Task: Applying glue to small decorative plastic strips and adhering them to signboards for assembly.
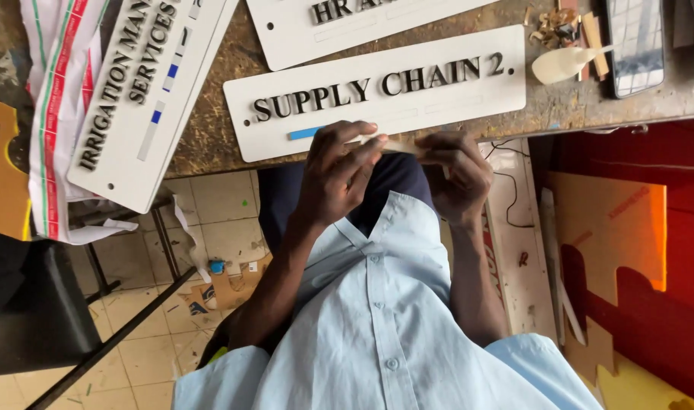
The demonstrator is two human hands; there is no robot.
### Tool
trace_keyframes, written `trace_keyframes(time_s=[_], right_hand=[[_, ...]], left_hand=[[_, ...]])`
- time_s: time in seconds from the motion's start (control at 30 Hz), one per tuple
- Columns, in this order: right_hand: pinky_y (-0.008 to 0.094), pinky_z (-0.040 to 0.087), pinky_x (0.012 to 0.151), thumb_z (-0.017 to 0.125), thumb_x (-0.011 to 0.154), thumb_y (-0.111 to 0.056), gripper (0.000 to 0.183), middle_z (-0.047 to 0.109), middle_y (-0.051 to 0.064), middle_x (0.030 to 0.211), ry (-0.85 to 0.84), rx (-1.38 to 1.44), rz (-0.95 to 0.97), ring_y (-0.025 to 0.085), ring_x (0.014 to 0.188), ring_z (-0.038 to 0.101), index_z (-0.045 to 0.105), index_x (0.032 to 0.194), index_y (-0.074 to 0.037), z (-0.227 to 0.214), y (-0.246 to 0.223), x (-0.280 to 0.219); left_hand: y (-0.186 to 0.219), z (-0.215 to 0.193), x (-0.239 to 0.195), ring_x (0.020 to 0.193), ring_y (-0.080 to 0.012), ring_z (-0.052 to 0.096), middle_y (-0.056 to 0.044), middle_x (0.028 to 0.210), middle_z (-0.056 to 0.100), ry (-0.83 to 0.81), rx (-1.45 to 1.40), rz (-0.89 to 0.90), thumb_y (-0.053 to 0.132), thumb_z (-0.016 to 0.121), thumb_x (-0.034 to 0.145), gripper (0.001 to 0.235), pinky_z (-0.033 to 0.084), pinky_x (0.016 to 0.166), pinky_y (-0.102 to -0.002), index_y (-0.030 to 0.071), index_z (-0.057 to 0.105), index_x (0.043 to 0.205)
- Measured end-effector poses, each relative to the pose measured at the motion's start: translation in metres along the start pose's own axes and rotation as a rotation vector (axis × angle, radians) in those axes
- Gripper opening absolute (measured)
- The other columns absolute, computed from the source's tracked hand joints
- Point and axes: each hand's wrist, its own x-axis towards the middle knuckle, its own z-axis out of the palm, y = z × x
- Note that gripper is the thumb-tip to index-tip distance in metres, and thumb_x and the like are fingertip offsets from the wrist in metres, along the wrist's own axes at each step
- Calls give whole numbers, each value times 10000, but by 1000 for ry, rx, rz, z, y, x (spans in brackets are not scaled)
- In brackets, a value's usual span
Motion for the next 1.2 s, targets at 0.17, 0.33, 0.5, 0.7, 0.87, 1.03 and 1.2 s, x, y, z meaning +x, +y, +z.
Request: trace_keyframes(time_s=[0.17,0.33,0.5,0.7,0.87,1.03,1.2], right_hand=[[446,631,818,883,949,174,118,829,245,988,24,97,22,355,893,782,855,940,59,-1,-11,2],[456,649,835,846,972,188,96,823,259,992,47,124,104,344,930,799,842,979,93,-15,12,-4],[379,661,846,784,1044,155,86,789,257,1037,165,322,225,267,979,794,798,1124,129,-33,50,-13],[403,688,826,837,995,141,83,789,257,994,41,346,345,284,923,823,805,1071,139,-39,38,21],[383,684,815,870,940,145,125,787,254,977,24,418,402,279,894,816,835,1058,124,-33,36,23],[362,675,831,899,938,99,148,800,253,997,73,434,467,264,904,815,847,1077,98,-35,32,21],[315,616,769,868,1155,-225,357,631,148,1366,440,-221,353,220,1048,601,666,1403,-67,-81,82,-1]], left_hand=[[29,10,24,1199,-286,705,-52,1229,756,-122,81,35,154,766,1131,169,544,1026,-412,114,824,1284],[14,35,20,949,-311,744,-82,986,733,-170,47,-23,88,722,1139,139,596,842,-405,69,821,1234],[-17,21,13,901,-362,751,-83,967,727,-105,14,-105,99,760,1129,84,630,799,-435,54,825,1157],[10,2,59,1083,-314,754,-110,1189,757,-136,113,16,107,870,1080,202,633,919,-417,41,835,1267],[-1,27,48,991,-284,764,-95,1071,758,-244,50,23,119,813,1098,152,656,879,-391,43,835,1228],[-3,32,40,968,-257,792,-102,1058,792,-236,37,4,79,822,1088,147,667,896,-367,19,837,1221],[-2,18,46,960,-322,795,-152,1045,781,-123,-7,-77,35,795,1109,163,657,868,-403,-43,819,1251]])
